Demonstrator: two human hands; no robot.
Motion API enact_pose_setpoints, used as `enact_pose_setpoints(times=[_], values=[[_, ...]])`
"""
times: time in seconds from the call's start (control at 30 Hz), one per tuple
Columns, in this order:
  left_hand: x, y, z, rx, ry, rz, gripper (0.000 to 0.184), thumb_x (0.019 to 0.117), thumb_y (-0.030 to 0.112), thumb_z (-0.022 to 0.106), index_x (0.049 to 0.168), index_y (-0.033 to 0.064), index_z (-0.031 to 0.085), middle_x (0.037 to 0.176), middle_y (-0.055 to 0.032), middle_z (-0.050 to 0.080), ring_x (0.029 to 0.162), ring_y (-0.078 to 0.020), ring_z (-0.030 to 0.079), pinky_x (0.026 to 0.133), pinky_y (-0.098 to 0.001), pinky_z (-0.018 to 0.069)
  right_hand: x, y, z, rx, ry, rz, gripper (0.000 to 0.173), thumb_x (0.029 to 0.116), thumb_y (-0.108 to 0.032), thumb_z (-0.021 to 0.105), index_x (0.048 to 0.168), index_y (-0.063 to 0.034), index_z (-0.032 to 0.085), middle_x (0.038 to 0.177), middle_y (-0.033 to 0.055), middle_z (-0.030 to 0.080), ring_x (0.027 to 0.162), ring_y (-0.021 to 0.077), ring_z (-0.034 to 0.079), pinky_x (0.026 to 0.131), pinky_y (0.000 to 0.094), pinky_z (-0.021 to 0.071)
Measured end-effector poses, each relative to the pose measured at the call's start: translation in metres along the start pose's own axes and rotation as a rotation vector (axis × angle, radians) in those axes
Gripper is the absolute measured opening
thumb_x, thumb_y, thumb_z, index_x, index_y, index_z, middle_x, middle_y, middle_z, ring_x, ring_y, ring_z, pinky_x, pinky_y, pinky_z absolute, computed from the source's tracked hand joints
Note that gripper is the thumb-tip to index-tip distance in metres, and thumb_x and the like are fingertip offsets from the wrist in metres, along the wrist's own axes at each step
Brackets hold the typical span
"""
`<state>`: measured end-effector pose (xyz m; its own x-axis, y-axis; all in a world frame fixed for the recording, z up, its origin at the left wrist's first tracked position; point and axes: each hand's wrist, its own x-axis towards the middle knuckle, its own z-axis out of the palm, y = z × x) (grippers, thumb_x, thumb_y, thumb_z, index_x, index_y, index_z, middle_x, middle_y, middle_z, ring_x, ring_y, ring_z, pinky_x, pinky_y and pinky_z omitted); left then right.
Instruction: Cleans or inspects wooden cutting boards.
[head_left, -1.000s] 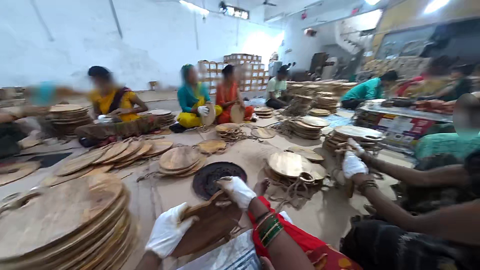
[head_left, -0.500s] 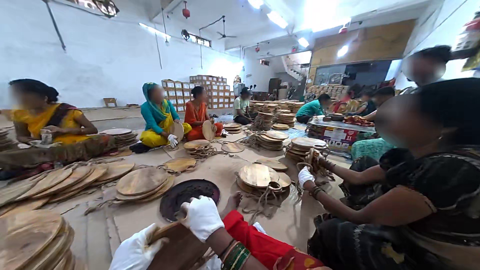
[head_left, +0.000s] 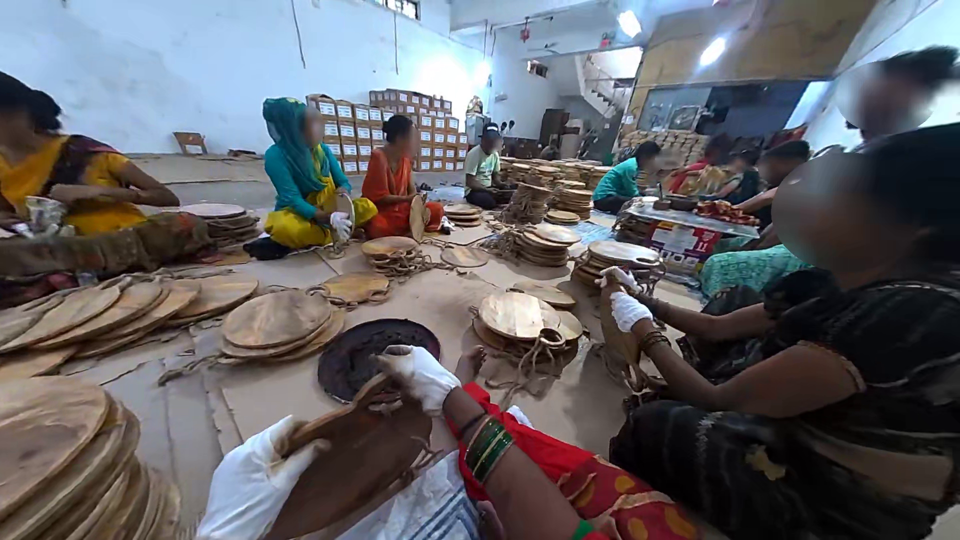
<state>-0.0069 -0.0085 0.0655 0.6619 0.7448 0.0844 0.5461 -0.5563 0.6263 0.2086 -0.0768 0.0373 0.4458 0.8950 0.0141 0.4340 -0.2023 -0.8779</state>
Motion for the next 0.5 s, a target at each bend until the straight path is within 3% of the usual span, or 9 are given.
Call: enact_pose_setpoints(times=[0.03, 0.1, 0.17, 0.2, 0.23, 0.27, 0.33, 0.4, 0.5], values=[[-0.004, -0.002, 0.002, -0.059, 0.069, 0.055, 0.028, 0.0918, 0.004, 0.069, 0.114, -0.0121, 0.068, 0.106, -0.0293, 0.070, 0.101, -0.0368, 0.066, 0.098, -0.0500, 0.0452, 0.017, 0.014, 0.005, 0.084, 0.015, -0.046, 0.033, 0.1055, -0.035, 0.055, 0.106, -0.0039, 0.068, 0.085, 0.0076, 0.064, 0.073, 0.0134, 0.059, 0.068, 0.0348, 0.0521], [-0.004, 0.001, 0.000, -0.057, 0.067, 0.048, 0.026, 0.0938, 0.004, 0.069, 0.114, -0.0110, 0.068, 0.107, -0.0298, 0.070, 0.103, -0.0388, 0.066, 0.100, -0.0516, 0.0445, 0.036, 0.020, 0.010, 0.173, 0.029, -0.078, 0.039, 0.1067, -0.043, 0.050, 0.106, -0.0077, 0.068, 0.086, 0.0049, 0.064, 0.073, 0.0130, 0.059, 0.068, 0.0348, 0.0514], [0.005, -0.010, -0.001, 0.074, -0.037, -0.010, 0.034, 0.0984, 0.017, 0.067, 0.126, -0.0036, 0.067, 0.118, -0.0235, 0.069, 0.114, -0.0331, 0.064, 0.105, -0.0481, 0.0424, 0.040, 0.028, 0.010, 0.084, 0.074, -0.139, 0.037, 0.1098, -0.033, 0.044, 0.117, -0.0065, 0.069, 0.100, 0.0098, 0.069, 0.084, 0.0192, 0.066, 0.077, 0.0404, 0.0573], [0.016, -0.035, 0.008, 0.127, -0.016, 0.046, 0.036, 0.0981, 0.025, 0.068, 0.124, 0.0008, 0.068, 0.115, -0.0201, 0.071, 0.110, -0.0311, 0.065, 0.101, -0.0501, 0.0458, 0.038, 0.031, 0.014, 0.099, 0.146, -0.078, 0.041, 0.1097, -0.041, 0.043, 0.116, -0.0096, 0.068, 0.099, 0.0094, 0.068, 0.085, 0.0204, 0.066, 0.076, 0.0425, 0.0566], [0.032, -0.072, 0.024, 0.123, 0.116, 0.184, 0.032, 0.0928, 0.031, 0.072, 0.112, 0.0052, 0.071, 0.099, -0.0167, 0.073, 0.095, -0.0309, 0.070, 0.085, -0.0550, 0.0528, 0.032, 0.033, 0.018, 0.078, 0.253, 0.000, 0.040, 0.1076, -0.046, 0.046, 0.118, -0.0140, 0.069, 0.103, 0.0103, 0.070, 0.090, 0.0240, 0.067, 0.079, 0.0479, 0.0564], [0.043, -0.095, 0.033, 0.074, 0.181, 0.235, 0.030, 0.0899, 0.035, 0.076, 0.107, 0.0102, 0.072, 0.091, -0.0129, 0.072, 0.088, -0.0304, 0.070, 0.079, -0.0585, 0.0535, 0.020, 0.032, 0.023, -0.005, 0.388, 0.047, 0.034, 0.1046, -0.044, 0.054, 0.119, -0.0169, 0.069, 0.106, 0.0130, 0.071, 0.095, 0.0303, 0.068, 0.080, 0.0548, 0.0555], [0.050, -0.109, 0.037, 0.031, 0.192, 0.216, 0.029, 0.0882, 0.038, 0.078, 0.105, 0.0152, 0.071, 0.089, -0.0093, 0.072, 0.087, -0.0294, 0.070, 0.078, -0.0601, 0.0525, -0.009, 0.013, 0.025, -0.167, 0.533, 0.079, 0.031, 0.0989, -0.034, 0.067, 0.125, -0.0160, 0.066, 0.122, 0.0181, 0.066, 0.112, 0.0396, 0.063, 0.090, 0.0608, 0.0523], [0.053, -0.107, 0.038, 0.048, 0.150, 0.226, 0.031, 0.0870, 0.041, 0.077, 0.104, 0.0158, 0.071, 0.089, -0.0085, 0.072, 0.087, -0.0290, 0.070, 0.078, -0.0594, 0.0532, -0.026, -0.018, 0.020, -0.320, 0.495, -0.042, 0.034, 0.0965, -0.031, 0.071, 0.126, -0.0137, 0.070, 0.132, 0.0186, 0.064, 0.123, 0.0403, 0.060, 0.100, 0.0591, 0.0499], [0.052, -0.095, 0.036, 0.100, 0.080, 0.317, 0.037, 0.0887, 0.044, 0.073, 0.107, 0.0120, 0.072, 0.093, -0.0127, 0.073, 0.091, -0.0334, 0.071, 0.081, -0.0613, 0.0539, -0.028, -0.040, 0.019, -0.560, 0.255, -0.229, 0.030, 0.1003, -0.034, 0.064, 0.107, -0.0084, 0.077, 0.113, 0.0146, 0.073, 0.112, 0.0327, 0.066, 0.101, 0.0513, 0.0503]])
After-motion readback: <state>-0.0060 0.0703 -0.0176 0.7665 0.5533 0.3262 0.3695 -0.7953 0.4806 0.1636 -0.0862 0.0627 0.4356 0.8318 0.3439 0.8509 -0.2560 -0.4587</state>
